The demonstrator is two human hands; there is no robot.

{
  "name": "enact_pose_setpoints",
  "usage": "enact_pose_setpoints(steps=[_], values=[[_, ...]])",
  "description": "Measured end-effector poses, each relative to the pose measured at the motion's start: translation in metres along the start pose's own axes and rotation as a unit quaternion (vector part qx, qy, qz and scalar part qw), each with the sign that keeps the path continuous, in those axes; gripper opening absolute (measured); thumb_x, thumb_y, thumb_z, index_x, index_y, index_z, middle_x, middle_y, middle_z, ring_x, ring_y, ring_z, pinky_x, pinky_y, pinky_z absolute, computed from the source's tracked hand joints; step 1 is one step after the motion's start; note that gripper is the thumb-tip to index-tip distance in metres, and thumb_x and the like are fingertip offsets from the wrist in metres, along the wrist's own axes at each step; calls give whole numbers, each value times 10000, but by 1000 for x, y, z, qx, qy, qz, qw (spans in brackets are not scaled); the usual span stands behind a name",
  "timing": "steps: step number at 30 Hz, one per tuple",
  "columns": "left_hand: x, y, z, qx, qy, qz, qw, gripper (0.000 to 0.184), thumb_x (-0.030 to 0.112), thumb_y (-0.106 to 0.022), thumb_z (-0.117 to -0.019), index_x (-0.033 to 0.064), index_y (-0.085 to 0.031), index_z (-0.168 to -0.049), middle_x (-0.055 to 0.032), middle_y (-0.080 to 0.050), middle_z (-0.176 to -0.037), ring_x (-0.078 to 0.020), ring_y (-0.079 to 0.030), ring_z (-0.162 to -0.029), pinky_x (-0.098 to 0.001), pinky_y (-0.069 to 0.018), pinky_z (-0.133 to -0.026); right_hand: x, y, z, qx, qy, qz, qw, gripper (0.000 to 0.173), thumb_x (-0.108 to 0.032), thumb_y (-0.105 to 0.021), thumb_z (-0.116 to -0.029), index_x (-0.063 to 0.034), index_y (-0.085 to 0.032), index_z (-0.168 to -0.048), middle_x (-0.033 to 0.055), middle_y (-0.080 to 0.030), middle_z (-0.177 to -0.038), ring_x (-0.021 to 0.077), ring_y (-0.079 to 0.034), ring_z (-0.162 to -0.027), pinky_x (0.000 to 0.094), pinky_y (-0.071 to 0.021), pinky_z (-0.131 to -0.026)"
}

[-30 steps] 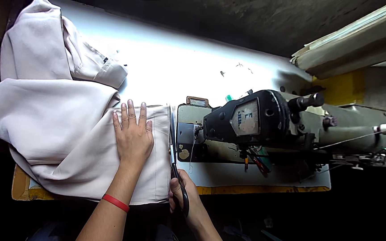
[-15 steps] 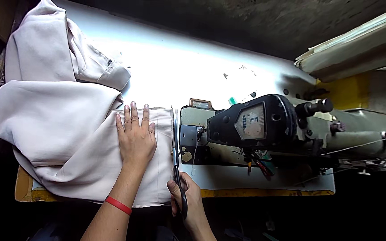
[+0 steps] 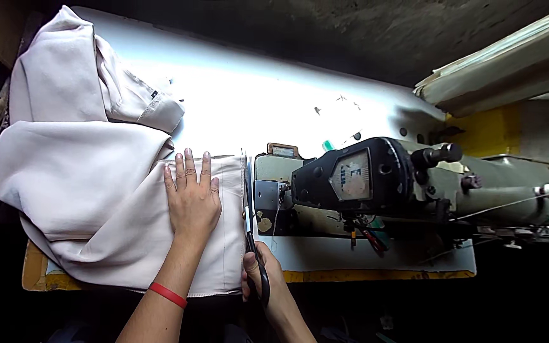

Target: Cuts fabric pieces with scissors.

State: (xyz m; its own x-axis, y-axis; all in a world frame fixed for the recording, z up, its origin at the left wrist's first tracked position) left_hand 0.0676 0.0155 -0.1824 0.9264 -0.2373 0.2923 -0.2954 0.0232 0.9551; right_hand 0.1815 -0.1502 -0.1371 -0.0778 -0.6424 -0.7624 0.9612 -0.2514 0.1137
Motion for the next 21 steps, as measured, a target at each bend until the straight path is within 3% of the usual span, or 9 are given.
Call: enact_pose_setpoints(steps=[10, 21], values=[[-1, -1, -1, 4, 0, 1, 1000, 567, 413, -207, -1111, 244, -283, -1647, -119, -193, -1718, -315, -135, -1594, -599, -55, -1266, -13, 2, -15, 16, -20, 71, 997, 833, -807, -661, -775, -112, -567, -1225, 48, -566, -699, 163, -560, -481, 331, -544, -469], [-1, -1, 0, 1, -1, 3, 1000, 568, 403, -206, -1112, 233, -271, -1650, -128, -178, -1720, -314, -116, -1597, -607, -36, -1263, -8, -1, -13, 56, -3, 89, 994, 747, -748, -697, -798, -104, -601, -1166, 47, -558, -662, 161, -545, -452, 313, -518, -427]])
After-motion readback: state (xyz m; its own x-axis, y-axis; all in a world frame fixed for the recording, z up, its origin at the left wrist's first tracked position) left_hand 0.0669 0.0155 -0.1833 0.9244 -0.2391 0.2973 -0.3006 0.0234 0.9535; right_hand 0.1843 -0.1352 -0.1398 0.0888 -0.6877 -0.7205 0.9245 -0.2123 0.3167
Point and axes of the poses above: each hand's wrist, its own z-axis away from the middle knuckle, its own y-axis out of the back of the hand, x = y × z, the point moved 2 cm from there along -z, towards the middle knuckle
